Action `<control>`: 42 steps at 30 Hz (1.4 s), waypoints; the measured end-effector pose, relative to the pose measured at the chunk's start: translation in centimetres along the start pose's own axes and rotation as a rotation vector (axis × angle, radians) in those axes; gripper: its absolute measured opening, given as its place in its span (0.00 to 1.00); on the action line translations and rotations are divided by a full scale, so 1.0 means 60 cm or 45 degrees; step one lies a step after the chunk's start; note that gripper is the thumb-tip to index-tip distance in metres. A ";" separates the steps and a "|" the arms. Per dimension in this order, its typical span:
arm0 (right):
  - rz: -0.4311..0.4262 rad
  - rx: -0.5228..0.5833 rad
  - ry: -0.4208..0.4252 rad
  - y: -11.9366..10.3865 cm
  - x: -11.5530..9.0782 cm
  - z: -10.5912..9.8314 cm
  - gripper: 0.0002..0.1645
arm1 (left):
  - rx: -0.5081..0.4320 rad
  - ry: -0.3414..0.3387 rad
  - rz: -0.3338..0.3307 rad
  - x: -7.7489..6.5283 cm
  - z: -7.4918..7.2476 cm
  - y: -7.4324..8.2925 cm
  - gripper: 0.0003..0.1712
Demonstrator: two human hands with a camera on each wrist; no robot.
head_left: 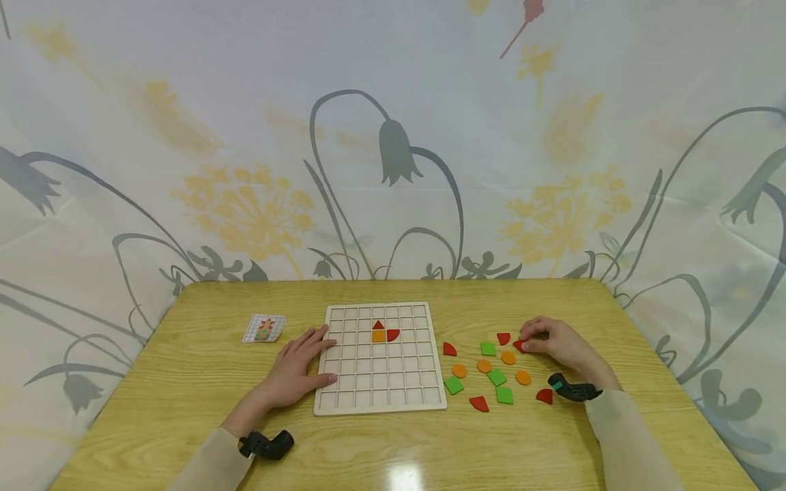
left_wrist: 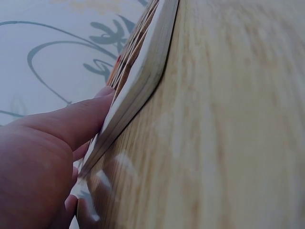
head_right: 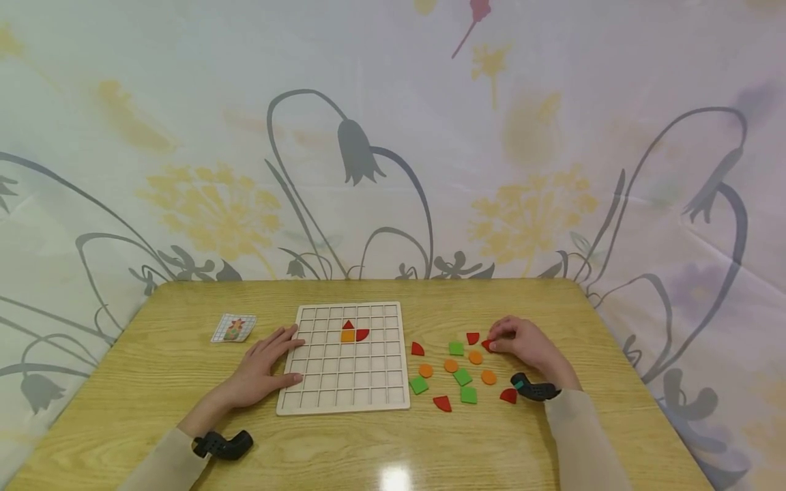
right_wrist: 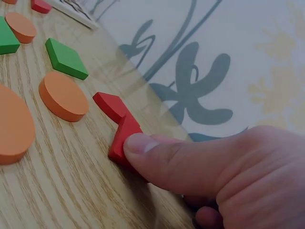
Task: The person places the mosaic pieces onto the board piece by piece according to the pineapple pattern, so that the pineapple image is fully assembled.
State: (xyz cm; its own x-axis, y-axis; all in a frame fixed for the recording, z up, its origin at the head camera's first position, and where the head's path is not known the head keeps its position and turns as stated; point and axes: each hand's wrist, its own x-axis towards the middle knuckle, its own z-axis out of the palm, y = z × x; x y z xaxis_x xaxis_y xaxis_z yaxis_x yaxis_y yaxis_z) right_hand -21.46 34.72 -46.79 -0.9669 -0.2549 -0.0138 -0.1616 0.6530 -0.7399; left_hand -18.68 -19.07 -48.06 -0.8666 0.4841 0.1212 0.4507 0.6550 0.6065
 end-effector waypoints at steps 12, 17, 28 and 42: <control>-0.021 0.188 -0.140 0.001 -0.008 -0.009 0.10 | 0.008 -0.002 -0.007 0.002 0.001 -0.003 0.37; 0.051 0.306 -0.151 0.007 -0.006 -0.014 0.14 | 0.006 -0.004 -0.004 0.002 0.000 -0.002 0.37; -0.053 0.278 -0.021 -0.054 0.037 0.019 0.20 | -0.003 0.005 0.003 0.000 0.001 -0.004 0.38; -0.119 0.430 -0.132 -0.182 0.105 0.159 0.11 | -0.001 0.002 -0.007 0.002 0.003 -0.006 0.37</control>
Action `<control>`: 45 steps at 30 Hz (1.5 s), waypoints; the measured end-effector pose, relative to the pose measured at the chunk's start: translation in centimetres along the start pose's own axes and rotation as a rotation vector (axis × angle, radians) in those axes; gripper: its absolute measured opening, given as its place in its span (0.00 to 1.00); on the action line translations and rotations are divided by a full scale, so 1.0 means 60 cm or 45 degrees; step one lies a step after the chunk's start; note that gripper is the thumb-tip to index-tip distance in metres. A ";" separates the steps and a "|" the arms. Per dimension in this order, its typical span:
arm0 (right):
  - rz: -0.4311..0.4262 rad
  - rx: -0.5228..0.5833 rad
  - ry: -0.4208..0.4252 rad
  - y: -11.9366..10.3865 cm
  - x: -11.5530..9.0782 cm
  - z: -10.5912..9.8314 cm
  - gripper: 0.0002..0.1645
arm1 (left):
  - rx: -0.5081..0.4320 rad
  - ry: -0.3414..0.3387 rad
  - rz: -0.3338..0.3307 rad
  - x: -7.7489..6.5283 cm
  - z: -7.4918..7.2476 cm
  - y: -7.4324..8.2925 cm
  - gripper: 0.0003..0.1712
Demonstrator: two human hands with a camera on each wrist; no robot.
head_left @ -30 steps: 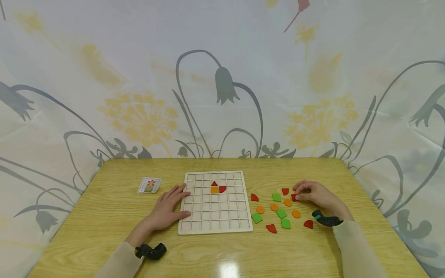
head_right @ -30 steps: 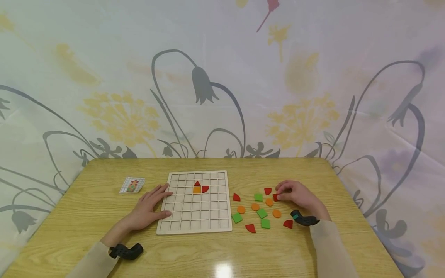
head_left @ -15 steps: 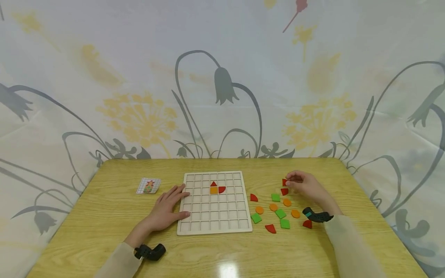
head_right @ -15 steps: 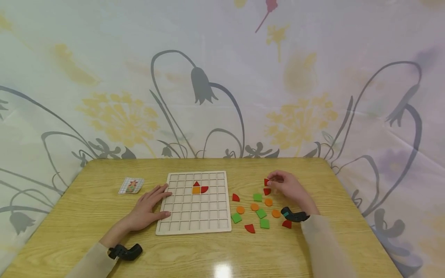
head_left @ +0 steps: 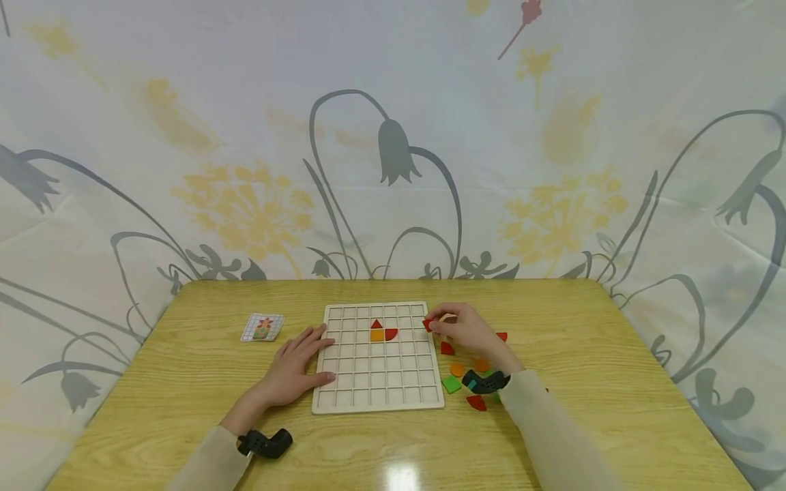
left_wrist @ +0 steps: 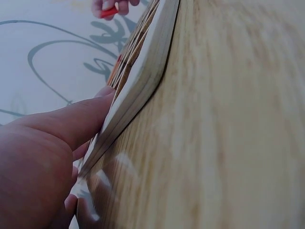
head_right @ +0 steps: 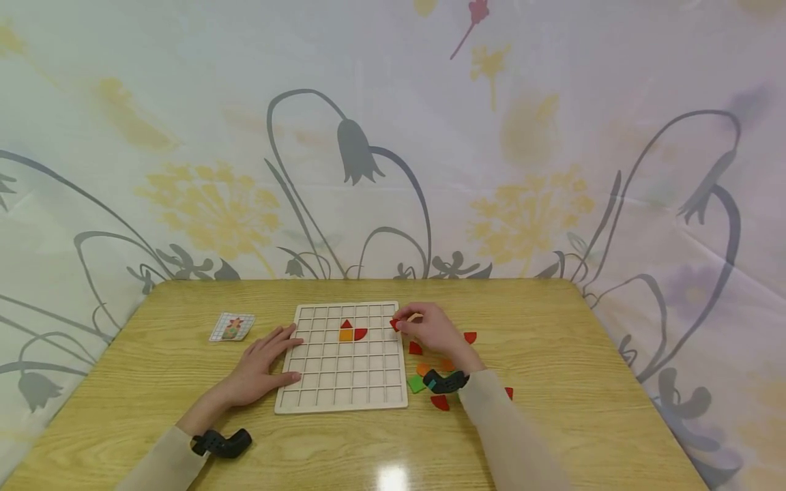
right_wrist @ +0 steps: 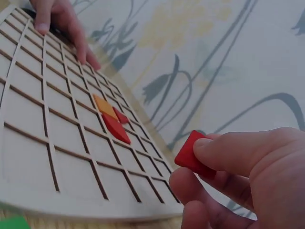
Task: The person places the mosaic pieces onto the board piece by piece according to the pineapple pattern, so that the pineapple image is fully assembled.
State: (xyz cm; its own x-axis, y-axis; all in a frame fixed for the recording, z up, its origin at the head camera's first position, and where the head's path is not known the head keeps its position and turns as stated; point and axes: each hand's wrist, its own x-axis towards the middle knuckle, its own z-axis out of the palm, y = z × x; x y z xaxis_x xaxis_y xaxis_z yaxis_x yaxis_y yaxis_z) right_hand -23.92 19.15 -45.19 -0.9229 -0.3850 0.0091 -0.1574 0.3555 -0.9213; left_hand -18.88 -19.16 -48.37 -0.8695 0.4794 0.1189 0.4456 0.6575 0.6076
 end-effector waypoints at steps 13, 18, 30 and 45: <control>-0.058 0.198 0.057 -0.026 0.047 0.097 0.11 | -0.001 -0.001 0.014 0.003 -0.005 0.008 0.37; -0.091 0.190 0.074 -0.032 0.057 0.119 0.10 | 0.001 -0.008 0.003 0.003 -0.001 0.005 0.37; -0.154 -0.039 0.129 -0.033 0.065 0.160 0.05 | 0.001 0.004 0.011 -0.003 0.000 0.010 0.38; -0.295 -0.566 0.259 -0.035 0.087 0.206 0.08 | 0.011 -0.004 -0.011 0.000 -0.001 0.006 0.38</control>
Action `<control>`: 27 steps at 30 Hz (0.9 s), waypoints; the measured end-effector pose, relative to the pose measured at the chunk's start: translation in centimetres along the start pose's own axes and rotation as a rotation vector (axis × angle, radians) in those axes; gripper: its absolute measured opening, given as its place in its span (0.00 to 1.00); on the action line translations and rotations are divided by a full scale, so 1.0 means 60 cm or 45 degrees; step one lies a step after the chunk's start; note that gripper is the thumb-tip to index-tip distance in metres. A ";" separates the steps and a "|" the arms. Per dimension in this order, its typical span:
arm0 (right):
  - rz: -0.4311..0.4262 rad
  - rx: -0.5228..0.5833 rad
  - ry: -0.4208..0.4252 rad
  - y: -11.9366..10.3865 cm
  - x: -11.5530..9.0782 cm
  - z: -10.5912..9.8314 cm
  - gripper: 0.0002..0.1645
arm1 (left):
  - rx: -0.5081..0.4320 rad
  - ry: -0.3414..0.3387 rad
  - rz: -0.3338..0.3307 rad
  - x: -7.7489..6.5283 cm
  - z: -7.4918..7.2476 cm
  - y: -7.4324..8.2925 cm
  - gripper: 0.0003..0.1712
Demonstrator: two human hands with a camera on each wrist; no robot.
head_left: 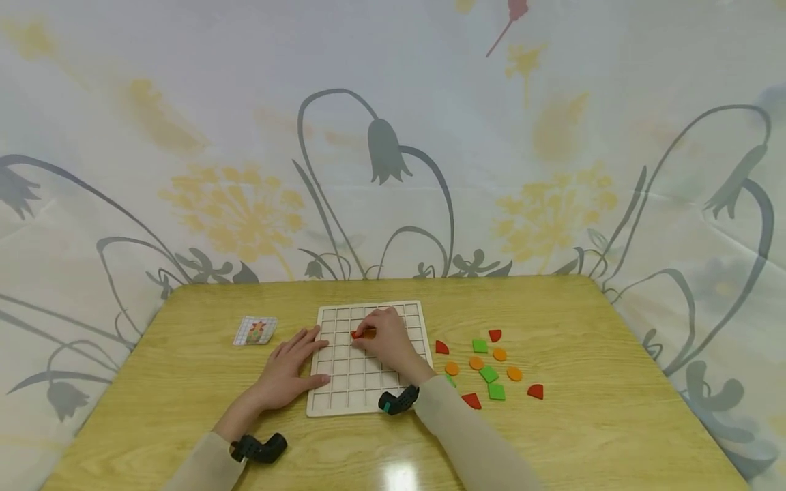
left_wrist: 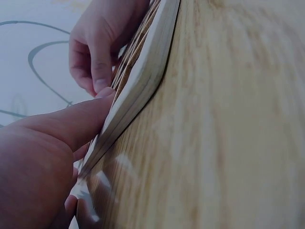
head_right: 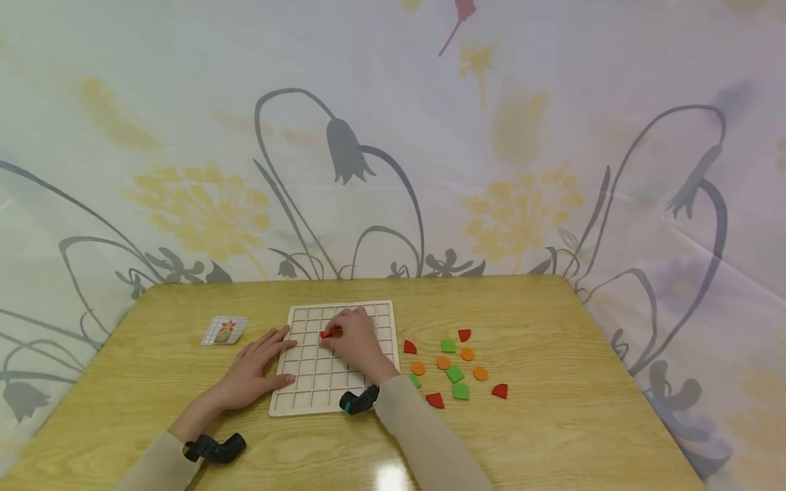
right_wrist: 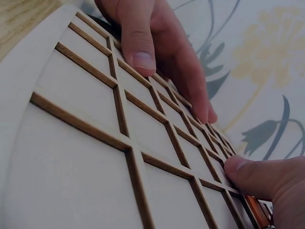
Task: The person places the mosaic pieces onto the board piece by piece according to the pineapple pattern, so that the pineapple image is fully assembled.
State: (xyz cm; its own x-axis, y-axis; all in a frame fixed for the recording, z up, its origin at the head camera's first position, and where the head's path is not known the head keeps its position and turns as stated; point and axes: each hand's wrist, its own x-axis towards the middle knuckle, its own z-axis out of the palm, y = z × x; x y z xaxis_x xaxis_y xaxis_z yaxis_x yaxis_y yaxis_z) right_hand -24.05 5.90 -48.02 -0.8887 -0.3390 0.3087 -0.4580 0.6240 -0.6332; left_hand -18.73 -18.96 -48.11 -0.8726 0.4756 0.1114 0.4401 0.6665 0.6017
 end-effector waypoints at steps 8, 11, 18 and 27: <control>-0.004 -0.121 -0.029 0.006 -0.002 0.010 0.06 | 0.009 0.002 -0.015 -0.002 0.002 -0.001 0.38; -0.010 -0.100 -0.029 0.007 -0.003 0.009 0.03 | 0.010 0.005 -0.007 -0.001 0.001 -0.001 0.38; -0.010 -0.024 -0.015 0.009 -0.004 0.007 0.04 | 0.006 0.002 0.000 0.001 0.001 -0.001 0.38; 0.022 0.122 0.010 0.013 -0.005 0.003 0.05 | 0.001 0.018 0.019 -0.001 0.002 -0.003 0.38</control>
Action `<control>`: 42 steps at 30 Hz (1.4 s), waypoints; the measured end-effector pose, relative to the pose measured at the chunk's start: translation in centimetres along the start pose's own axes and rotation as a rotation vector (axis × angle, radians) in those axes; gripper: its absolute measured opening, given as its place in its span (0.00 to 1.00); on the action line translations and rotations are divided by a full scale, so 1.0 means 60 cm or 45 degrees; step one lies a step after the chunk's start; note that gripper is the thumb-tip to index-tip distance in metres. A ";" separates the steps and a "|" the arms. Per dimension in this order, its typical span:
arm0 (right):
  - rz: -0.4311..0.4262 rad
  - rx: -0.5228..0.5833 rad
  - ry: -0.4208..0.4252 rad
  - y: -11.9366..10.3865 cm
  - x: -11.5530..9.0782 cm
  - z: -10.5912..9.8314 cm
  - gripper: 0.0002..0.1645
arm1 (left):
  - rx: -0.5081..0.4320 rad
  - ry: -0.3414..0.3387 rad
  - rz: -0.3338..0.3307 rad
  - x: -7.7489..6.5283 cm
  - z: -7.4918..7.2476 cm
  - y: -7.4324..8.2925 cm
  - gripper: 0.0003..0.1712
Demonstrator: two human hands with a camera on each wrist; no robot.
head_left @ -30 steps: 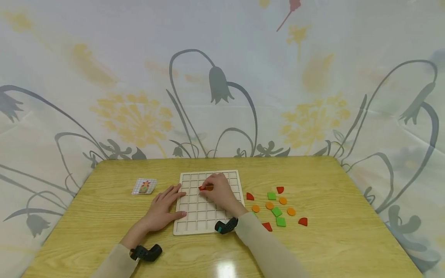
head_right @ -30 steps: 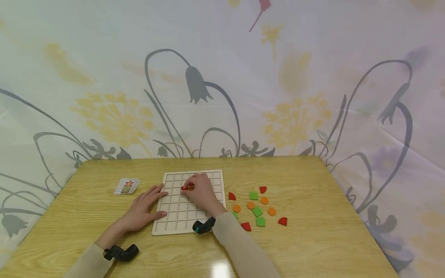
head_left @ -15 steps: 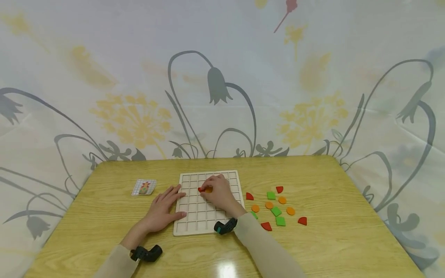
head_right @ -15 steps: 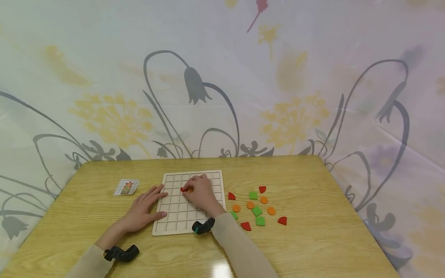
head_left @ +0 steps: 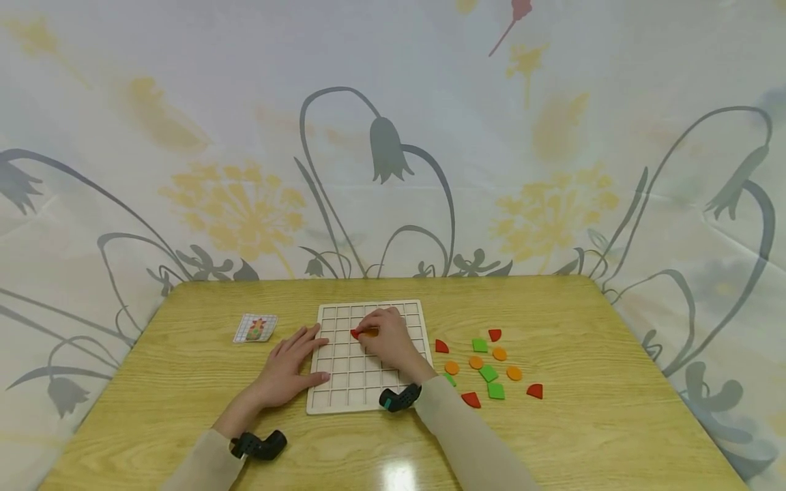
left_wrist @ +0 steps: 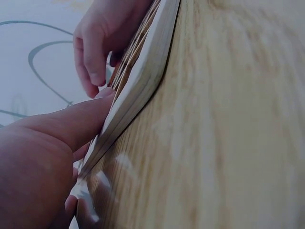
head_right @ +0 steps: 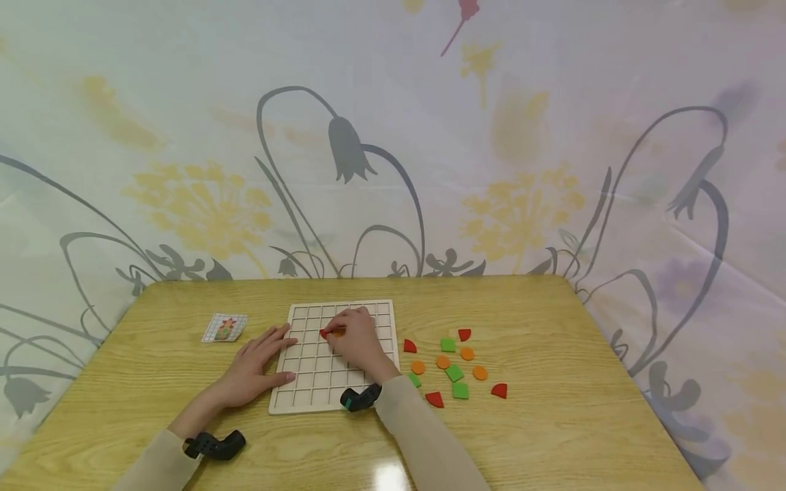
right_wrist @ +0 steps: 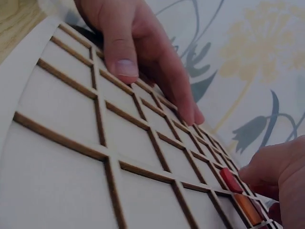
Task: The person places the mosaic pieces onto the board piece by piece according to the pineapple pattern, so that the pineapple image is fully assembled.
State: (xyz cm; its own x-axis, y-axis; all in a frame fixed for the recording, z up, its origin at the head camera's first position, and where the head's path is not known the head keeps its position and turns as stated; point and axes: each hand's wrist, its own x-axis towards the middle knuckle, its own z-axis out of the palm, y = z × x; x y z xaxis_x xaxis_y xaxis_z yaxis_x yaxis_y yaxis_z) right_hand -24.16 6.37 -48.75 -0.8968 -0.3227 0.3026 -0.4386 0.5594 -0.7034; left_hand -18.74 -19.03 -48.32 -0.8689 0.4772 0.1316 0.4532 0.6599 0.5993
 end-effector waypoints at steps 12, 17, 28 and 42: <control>0.166 0.338 0.069 0.018 0.001 -0.065 0.11 | -0.002 -0.008 -0.007 -0.001 -0.003 0.005 0.38; 0.225 0.282 0.144 0.047 -0.011 -0.105 0.11 | -0.003 -0.008 -0.012 -0.002 -0.003 0.004 0.37; 0.249 0.042 0.116 0.119 -0.087 -0.225 0.10 | -0.010 -0.004 0.001 0.000 -0.001 0.006 0.37; 0.041 -0.198 0.004 0.152 -0.180 -0.293 0.11 | -0.015 0.002 -0.002 0.000 -0.001 0.004 0.37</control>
State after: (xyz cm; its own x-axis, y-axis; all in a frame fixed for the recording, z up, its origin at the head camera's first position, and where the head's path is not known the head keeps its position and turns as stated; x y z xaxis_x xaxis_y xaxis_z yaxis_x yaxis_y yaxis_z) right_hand -19.46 28.39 -47.10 -0.9107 -0.3002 0.2835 -0.4128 0.6810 -0.6049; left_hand -18.61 -18.90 -48.12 -0.8700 0.4751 0.1320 0.4493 0.6536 0.6090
